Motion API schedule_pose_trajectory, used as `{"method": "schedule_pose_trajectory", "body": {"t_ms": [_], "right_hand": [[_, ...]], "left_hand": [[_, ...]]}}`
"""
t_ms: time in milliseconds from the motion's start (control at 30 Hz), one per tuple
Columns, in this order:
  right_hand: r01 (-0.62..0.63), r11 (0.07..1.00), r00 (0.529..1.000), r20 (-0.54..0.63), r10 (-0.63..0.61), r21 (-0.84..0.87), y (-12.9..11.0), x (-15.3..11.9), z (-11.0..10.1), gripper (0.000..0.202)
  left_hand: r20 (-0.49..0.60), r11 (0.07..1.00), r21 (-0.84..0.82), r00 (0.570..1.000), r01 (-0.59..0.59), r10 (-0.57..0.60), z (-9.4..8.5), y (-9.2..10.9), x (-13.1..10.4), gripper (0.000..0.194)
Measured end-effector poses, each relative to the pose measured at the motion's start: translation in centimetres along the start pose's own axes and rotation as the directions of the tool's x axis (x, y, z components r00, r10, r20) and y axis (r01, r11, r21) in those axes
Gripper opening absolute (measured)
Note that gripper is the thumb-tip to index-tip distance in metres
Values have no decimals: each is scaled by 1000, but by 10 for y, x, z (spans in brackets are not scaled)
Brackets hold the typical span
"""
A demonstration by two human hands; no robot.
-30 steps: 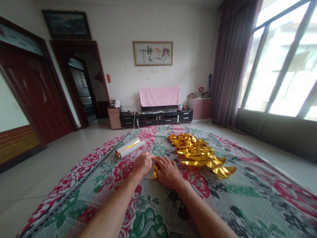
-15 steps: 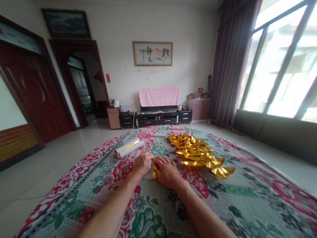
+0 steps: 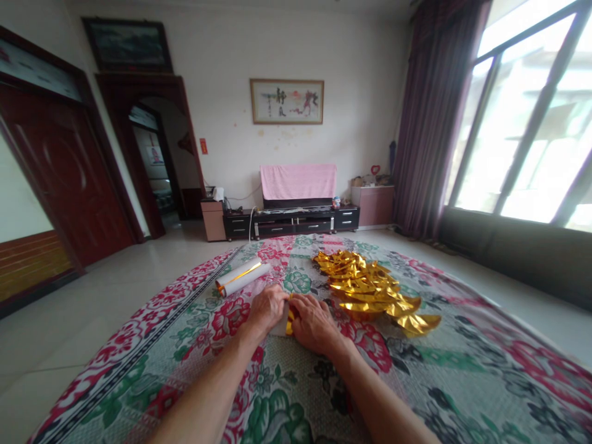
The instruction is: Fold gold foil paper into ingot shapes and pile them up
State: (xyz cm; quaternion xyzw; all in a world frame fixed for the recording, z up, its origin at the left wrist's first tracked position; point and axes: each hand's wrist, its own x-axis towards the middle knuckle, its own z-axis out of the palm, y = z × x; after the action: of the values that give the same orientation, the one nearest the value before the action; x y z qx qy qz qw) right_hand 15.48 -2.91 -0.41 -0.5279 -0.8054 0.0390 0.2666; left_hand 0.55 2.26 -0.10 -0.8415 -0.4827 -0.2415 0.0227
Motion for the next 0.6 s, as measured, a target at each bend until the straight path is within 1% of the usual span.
{"method": "schedule_pose_trajectory", "body": {"t_ms": [233,500,600], "right_hand": [[0,1000,1000,10,0,-14,0,0,-2,36],[-53,998,998,29,52,16,-1,3,-4,40],[-53,999,998,45,52,12,1,4,-3,40]], "left_hand": [[-7,998,59,1000,-26,27,-3,3,-1,29],[33,999,39,999,-37,36,0,-2,1,29],[37,999,32,999,-26,25,1,-4,1,30]]}}
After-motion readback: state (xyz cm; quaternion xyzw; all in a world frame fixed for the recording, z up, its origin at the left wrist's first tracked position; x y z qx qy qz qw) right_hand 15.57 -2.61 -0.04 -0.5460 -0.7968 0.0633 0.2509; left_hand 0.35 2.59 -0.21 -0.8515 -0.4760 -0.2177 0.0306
